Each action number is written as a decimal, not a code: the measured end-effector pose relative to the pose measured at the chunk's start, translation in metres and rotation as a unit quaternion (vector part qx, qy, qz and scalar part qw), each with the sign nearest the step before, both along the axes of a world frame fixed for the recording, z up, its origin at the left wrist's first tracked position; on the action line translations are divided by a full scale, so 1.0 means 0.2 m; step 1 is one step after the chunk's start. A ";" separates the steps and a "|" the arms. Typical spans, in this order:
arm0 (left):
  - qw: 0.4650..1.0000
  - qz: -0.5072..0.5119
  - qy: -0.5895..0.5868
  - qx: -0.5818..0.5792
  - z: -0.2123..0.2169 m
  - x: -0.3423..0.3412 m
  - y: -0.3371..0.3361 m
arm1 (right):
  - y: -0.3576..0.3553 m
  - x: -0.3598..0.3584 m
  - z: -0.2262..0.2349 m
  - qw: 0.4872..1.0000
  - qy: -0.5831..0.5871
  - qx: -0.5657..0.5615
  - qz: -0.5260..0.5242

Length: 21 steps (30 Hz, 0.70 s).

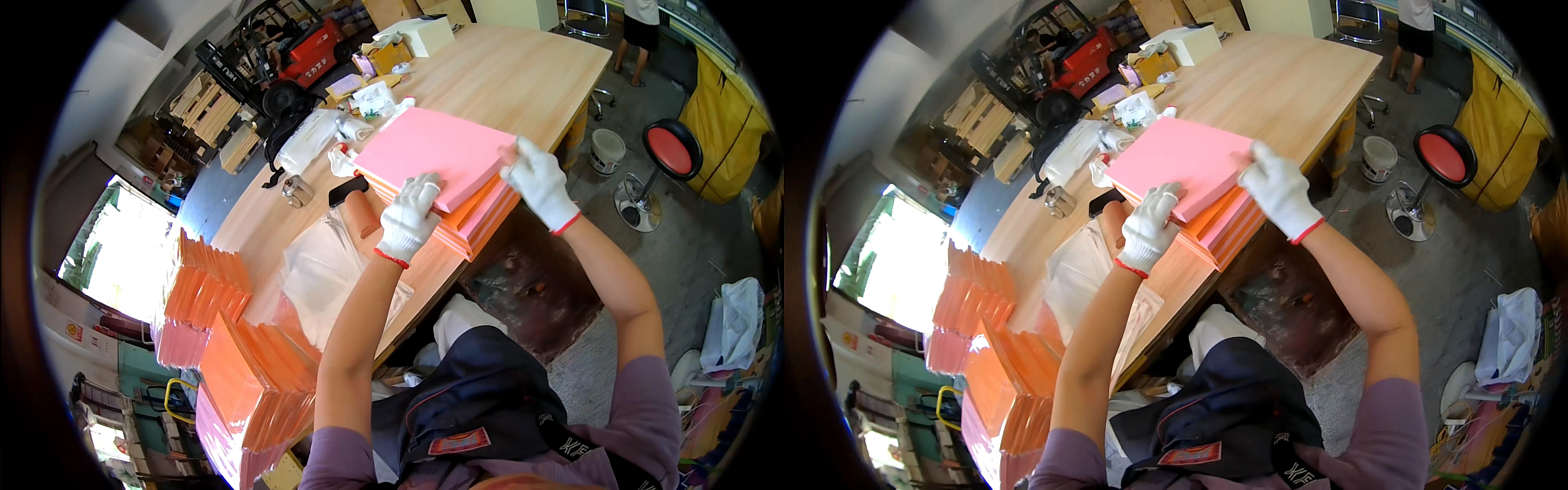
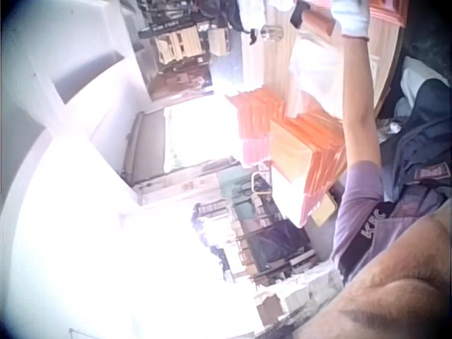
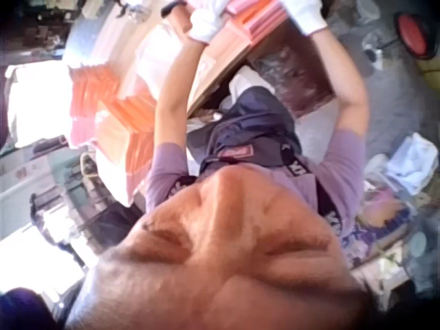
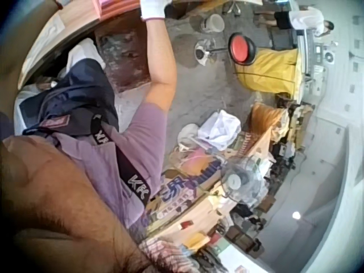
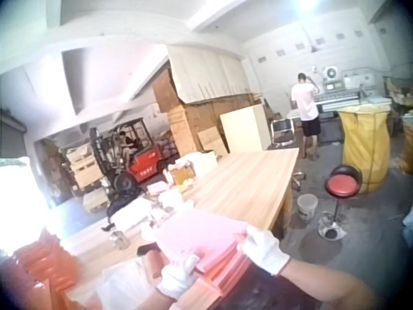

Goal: The person repeatedly picks up pink and orange rectangular sheets from stacks on a table, places them into clear plastic bags, and sets the filled bags aside. The process is continuous and repetitive, with the person handling one sheet at a time.

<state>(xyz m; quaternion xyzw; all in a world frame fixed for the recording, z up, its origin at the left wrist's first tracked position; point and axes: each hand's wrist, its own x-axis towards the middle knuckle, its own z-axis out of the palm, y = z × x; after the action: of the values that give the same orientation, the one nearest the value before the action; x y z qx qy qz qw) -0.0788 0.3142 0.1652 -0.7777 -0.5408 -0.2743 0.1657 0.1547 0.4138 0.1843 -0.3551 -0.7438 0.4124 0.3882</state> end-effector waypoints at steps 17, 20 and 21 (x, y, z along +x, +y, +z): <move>0.929 0.264 -0.214 -0.146 -0.44 0.11 -1.04 | 0.26 -0.25 -0.13 0.857 0.238 -0.453 0.066; 0.869 0.452 -0.062 -0.190 -0.55 -0.08 -1.37 | 0.30 -0.30 -0.14 0.872 0.277 -0.401 0.054; 0.874 0.456 -0.031 -0.167 -0.59 -0.11 -1.44 | 0.29 -0.34 -0.13 0.873 0.299 -0.381 0.054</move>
<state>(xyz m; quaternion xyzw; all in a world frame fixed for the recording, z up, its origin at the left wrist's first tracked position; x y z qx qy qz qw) -0.1014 0.0264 0.0463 -0.4524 -0.8778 -0.0981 0.1231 0.0867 0.4724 0.1581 -0.2942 -0.3952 0.7708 0.4040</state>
